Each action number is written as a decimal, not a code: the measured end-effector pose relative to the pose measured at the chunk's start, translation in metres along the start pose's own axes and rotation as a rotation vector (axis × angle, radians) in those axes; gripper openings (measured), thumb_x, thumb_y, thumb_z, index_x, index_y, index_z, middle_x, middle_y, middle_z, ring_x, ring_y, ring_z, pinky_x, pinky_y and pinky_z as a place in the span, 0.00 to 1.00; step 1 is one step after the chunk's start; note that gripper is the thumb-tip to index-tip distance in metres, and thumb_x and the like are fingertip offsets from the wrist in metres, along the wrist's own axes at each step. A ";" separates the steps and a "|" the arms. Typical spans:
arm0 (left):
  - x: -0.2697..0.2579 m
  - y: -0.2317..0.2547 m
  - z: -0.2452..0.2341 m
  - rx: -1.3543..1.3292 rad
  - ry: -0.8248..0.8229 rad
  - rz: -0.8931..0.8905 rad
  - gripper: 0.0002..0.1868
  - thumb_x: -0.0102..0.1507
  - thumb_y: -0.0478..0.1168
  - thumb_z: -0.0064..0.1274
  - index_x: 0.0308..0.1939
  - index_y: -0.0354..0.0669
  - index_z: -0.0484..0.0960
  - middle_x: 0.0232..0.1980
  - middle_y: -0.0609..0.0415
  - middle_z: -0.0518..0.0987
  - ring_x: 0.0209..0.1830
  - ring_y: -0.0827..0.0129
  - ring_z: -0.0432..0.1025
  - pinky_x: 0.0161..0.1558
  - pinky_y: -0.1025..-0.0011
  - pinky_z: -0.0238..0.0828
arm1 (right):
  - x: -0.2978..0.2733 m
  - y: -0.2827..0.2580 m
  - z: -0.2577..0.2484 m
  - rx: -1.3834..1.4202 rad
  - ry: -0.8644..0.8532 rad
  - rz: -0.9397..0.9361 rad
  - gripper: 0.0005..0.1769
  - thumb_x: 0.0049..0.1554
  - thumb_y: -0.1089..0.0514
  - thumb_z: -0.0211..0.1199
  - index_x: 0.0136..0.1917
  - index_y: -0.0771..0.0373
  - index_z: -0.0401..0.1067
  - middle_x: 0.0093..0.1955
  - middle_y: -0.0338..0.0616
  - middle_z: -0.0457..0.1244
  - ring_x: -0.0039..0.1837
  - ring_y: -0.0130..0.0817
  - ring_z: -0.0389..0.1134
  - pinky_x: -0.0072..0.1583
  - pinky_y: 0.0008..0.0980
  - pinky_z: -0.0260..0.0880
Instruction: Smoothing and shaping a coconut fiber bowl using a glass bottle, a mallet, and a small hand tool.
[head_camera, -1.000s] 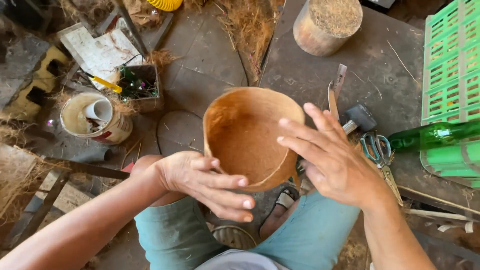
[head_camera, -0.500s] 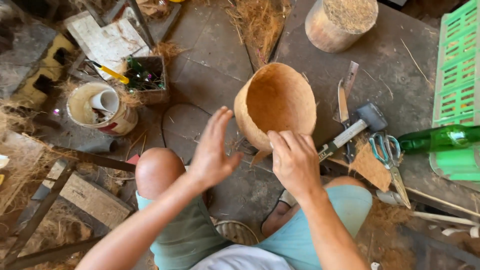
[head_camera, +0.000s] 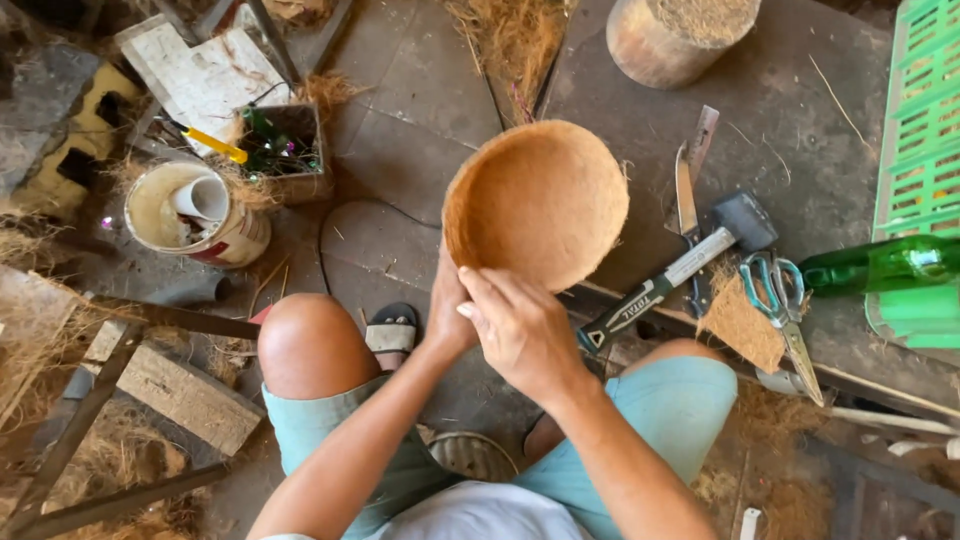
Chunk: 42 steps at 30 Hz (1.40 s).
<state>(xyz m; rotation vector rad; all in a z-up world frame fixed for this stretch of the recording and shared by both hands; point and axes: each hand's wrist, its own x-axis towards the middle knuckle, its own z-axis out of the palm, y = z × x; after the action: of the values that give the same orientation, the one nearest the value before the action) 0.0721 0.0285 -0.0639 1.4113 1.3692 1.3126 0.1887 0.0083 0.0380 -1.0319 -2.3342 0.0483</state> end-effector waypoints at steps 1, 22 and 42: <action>0.007 0.016 -0.008 -0.043 -0.022 0.012 0.57 0.51 0.33 0.65 0.77 0.38 0.45 0.74 0.32 0.57 0.72 0.37 0.58 0.67 0.45 0.59 | 0.007 0.004 -0.010 0.061 -0.013 -0.019 0.21 0.57 0.65 0.54 0.63 0.59 0.71 0.52 0.45 0.66 0.55 0.43 0.70 0.57 0.40 0.68; 0.080 0.041 -0.020 0.071 -0.074 -0.043 0.32 0.51 0.24 0.53 0.61 0.40 0.77 0.54 0.44 0.78 0.54 0.52 0.76 0.52 0.64 0.78 | 0.010 0.061 -0.033 -0.253 0.107 -0.041 0.13 0.58 0.63 0.54 0.54 0.52 0.74 0.45 0.36 0.65 0.48 0.34 0.68 0.57 0.38 0.65; 0.017 0.058 -0.019 0.167 -0.292 0.027 0.26 0.65 0.36 0.39 0.68 0.39 0.68 0.71 0.43 0.69 0.74 0.49 0.60 0.70 0.53 0.57 | -0.038 0.034 -0.079 -0.129 -0.083 0.049 0.09 0.56 0.66 0.58 0.49 0.60 0.74 0.46 0.38 0.69 0.48 0.34 0.68 0.68 0.52 0.57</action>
<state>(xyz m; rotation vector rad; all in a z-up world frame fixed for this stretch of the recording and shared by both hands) 0.0638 0.0351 -0.0011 1.6654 1.2878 0.9790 0.2725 -0.0094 0.0764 -1.1704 -2.4123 -0.0415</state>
